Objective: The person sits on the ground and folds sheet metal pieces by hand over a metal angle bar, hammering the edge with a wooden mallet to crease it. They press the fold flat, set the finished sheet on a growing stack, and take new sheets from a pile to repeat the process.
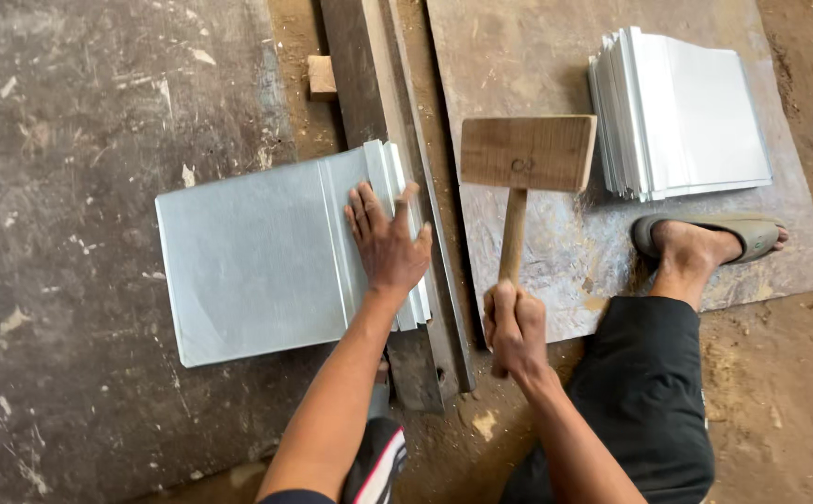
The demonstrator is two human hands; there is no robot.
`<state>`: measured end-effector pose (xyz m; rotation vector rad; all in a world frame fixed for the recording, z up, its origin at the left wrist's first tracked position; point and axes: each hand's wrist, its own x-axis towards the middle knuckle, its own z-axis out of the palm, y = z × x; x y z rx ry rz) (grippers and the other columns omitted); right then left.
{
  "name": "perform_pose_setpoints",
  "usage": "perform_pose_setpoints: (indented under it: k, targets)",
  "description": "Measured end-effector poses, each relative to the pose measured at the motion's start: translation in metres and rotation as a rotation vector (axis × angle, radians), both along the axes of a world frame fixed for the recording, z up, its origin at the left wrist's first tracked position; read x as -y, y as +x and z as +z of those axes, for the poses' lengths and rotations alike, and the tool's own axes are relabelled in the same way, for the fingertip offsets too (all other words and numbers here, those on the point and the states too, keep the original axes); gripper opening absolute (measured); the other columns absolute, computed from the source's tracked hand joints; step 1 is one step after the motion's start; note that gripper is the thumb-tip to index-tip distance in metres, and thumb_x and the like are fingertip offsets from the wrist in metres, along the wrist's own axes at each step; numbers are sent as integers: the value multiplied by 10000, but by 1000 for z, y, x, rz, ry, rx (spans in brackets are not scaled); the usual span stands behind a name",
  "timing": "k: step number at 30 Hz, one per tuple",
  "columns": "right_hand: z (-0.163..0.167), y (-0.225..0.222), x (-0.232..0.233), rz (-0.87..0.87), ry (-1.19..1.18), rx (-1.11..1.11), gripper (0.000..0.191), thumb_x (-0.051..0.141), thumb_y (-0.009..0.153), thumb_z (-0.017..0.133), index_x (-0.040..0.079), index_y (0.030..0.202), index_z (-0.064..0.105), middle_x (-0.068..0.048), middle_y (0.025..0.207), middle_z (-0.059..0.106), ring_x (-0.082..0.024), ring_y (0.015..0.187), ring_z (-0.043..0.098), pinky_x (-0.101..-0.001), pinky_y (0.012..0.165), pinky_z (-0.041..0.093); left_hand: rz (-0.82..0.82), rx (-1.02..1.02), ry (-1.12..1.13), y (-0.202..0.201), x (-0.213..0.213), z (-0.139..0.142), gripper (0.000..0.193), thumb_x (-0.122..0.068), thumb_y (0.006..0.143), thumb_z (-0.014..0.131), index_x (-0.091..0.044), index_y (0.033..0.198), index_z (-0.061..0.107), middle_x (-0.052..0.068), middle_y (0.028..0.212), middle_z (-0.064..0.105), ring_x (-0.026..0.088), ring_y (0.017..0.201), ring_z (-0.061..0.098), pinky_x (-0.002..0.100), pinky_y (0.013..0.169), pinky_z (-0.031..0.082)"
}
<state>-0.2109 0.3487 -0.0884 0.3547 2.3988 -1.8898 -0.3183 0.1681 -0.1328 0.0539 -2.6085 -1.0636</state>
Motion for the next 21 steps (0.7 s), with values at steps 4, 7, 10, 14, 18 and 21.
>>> perform_pose_setpoints:
  k: [4, 7, 10, 14, 18, 21]
  targets:
    - [22, 37, -3, -24, -2, -252, 395, 262, 1104, 382, 12, 898, 608, 12, 568, 469, -79, 467, 484, -239, 423, 374, 49, -39, -107, -1, 14, -27, 539, -184, 1016, 550, -42, 1528, 457, 304, 1534, 429, 466, 1456, 362, 554, 1199, 249]
    - [18, 39, 4, -107, 0, -286, 379, 212, 1096, 318, 12, 889, 564, 11, 606, 525, -68, 503, 496, -219, 453, 412, 27, -72, -207, 0, 23, -42, 484, -118, 1037, 489, -45, 1515, 491, 211, 1524, 526, 377, 1463, 434, 503, 1178, 324]
    - [-5, 34, 8, 303, 684, -353, 436, 197, 1158, 371, 24, 774, 481, -102, 637, 374, -168, 543, 403, -318, 522, 317, 46, -83, -216, 0, 27, -46, 470, -118, 1034, 487, -44, 1499, 491, 198, 1518, 543, 358, 1453, 445, 487, 1167, 341]
    - [-33, 51, -1, -7, 44, -49, 405, 197, 1065, 341, 68, 721, 511, 16, 545, 506, -101, 421, 497, -289, 321, 402, 27, -140, -225, -1, 26, -43, 495, -95, 1007, 476, -32, 1498, 502, 198, 1520, 534, 365, 1445, 450, 484, 1150, 336]
    - [-41, 77, -7, 172, 260, -12, 398, 215, 1101, 351, 33, 771, 478, -2, 574, 453, -111, 449, 455, -289, 361, 354, 38, -74, -233, 1, 26, -47, 481, -78, 1019, 472, -23, 1495, 508, 199, 1537, 518, 371, 1456, 443, 494, 1170, 336]
    - [-41, 91, -12, 4, 56, 58, 463, 262, 1115, 353, 30, 747, 513, -7, 532, 470, -110, 417, 437, -292, 353, 332, 32, -108, -237, 5, 26, -47, 493, -70, 996, 478, -54, 1487, 522, 189, 1526, 521, 361, 1449, 448, 506, 1165, 339]
